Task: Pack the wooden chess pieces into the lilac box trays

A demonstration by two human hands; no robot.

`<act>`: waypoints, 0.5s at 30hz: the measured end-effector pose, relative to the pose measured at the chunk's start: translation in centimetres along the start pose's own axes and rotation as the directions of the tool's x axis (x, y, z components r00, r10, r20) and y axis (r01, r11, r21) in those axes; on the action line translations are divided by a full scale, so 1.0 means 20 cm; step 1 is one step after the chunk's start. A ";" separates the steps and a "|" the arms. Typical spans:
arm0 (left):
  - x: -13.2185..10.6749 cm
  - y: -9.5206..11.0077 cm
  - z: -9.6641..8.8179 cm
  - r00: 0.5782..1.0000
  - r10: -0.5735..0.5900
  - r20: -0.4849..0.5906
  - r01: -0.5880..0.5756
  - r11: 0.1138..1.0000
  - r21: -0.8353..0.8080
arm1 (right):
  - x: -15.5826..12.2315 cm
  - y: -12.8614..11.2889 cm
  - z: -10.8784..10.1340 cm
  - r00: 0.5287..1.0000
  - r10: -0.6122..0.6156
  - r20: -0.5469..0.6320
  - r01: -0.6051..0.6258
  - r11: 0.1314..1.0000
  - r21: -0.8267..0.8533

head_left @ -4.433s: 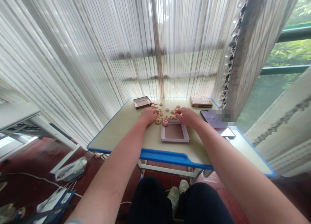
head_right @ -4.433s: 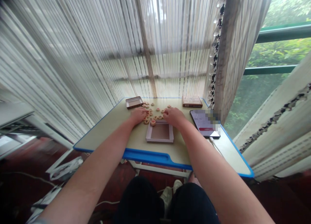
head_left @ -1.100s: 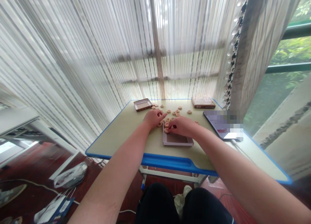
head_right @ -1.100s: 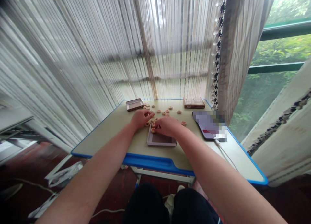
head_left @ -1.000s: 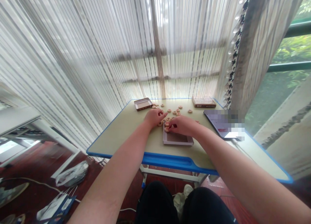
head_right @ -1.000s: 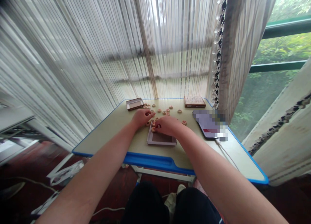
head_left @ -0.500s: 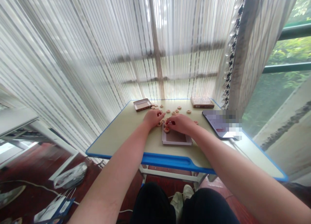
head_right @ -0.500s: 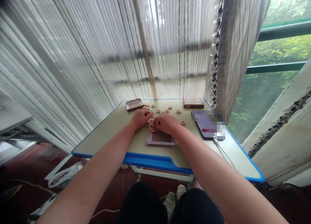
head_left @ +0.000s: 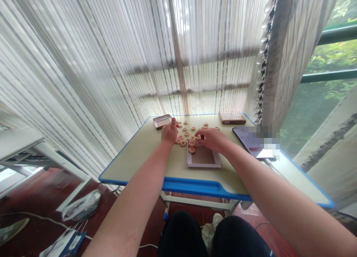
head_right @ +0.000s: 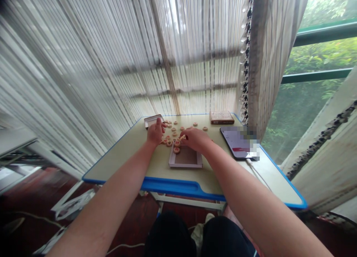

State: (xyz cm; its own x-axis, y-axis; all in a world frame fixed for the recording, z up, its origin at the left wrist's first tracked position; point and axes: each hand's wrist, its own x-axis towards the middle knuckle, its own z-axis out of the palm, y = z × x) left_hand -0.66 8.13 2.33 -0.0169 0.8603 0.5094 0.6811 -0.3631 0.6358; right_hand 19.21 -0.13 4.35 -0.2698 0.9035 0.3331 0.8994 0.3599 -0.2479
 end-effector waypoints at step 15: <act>0.07 -0.03 0.00 0.954 -0.220 0.202 0.103 0.877 0.470 | 0.03 0.10 0.00 0.993 0.045 0.109 -0.044 0.999 -0.010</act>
State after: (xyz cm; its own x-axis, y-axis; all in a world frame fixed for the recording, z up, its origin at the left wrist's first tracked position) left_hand -1.02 9.54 2.59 -0.0182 0.9733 0.2290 0.9394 -0.0617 0.3371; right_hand 20.75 1.06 3.97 -0.2647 0.9388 0.2206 0.9139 0.3172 -0.2532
